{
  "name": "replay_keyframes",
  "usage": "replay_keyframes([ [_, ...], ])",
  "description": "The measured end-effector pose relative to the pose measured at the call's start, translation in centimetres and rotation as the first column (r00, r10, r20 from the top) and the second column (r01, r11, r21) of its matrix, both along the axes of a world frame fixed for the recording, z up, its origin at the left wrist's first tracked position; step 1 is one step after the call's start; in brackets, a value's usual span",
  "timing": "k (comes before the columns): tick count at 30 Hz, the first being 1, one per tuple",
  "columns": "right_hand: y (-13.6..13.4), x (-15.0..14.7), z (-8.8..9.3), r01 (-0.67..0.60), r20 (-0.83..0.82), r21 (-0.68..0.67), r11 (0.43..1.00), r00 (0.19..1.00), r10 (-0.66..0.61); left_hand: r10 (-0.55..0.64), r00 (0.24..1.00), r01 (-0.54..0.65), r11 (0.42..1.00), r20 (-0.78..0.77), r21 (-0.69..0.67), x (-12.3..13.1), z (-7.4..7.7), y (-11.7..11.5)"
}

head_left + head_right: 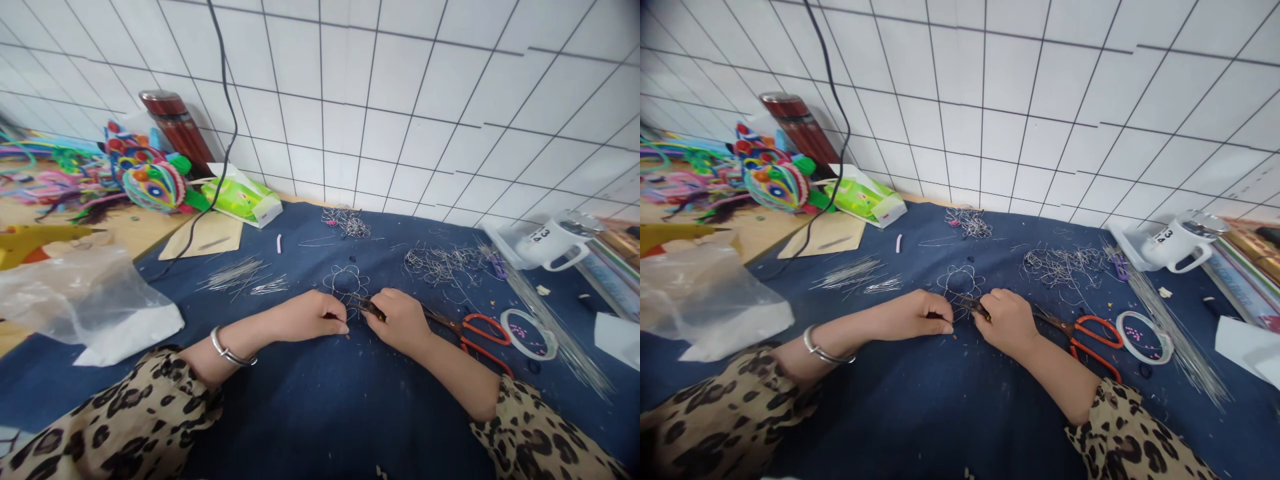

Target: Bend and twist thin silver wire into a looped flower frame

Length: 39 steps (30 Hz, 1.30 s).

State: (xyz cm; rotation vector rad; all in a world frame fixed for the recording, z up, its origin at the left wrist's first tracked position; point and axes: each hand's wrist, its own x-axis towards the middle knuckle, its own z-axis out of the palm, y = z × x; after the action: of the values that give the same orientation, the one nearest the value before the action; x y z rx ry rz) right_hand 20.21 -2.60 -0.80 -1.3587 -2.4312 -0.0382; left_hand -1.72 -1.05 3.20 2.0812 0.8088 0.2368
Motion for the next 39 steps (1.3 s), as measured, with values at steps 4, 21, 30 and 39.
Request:
replay_keyframes([
  [4, 0.0, 0.0, 0.0, -0.008, -0.015, 0.009, 1.000, 1.000, 0.009, 0.076, 0.997, -0.073, 0.994, 0.025, -0.083, 0.1, -0.4, -0.2],
  [21, 0.2, 0.5, 0.9, 0.002, 0.107, 0.170, 0.986, 0.994, -0.020, 0.515, 0.821, -0.401, 0.826, 0.244, -0.396, 0.3, -0.6, 0.3],
  [30, -0.1, 0.7, 1.5, -0.135, 0.256, 0.302, 0.944, 0.965, 0.056, 0.599, 0.759, -0.408, 0.744, 0.257, -0.529, 0.3, -1.4, 0.5],
  [39, -0.4, 0.6, 1.7, -0.209, 0.338, 0.340, 0.917, 0.937, 0.089, 0.634, 0.730, -0.382, 0.687, 0.254, -0.618, 0.8, -1.8, 0.0],
])
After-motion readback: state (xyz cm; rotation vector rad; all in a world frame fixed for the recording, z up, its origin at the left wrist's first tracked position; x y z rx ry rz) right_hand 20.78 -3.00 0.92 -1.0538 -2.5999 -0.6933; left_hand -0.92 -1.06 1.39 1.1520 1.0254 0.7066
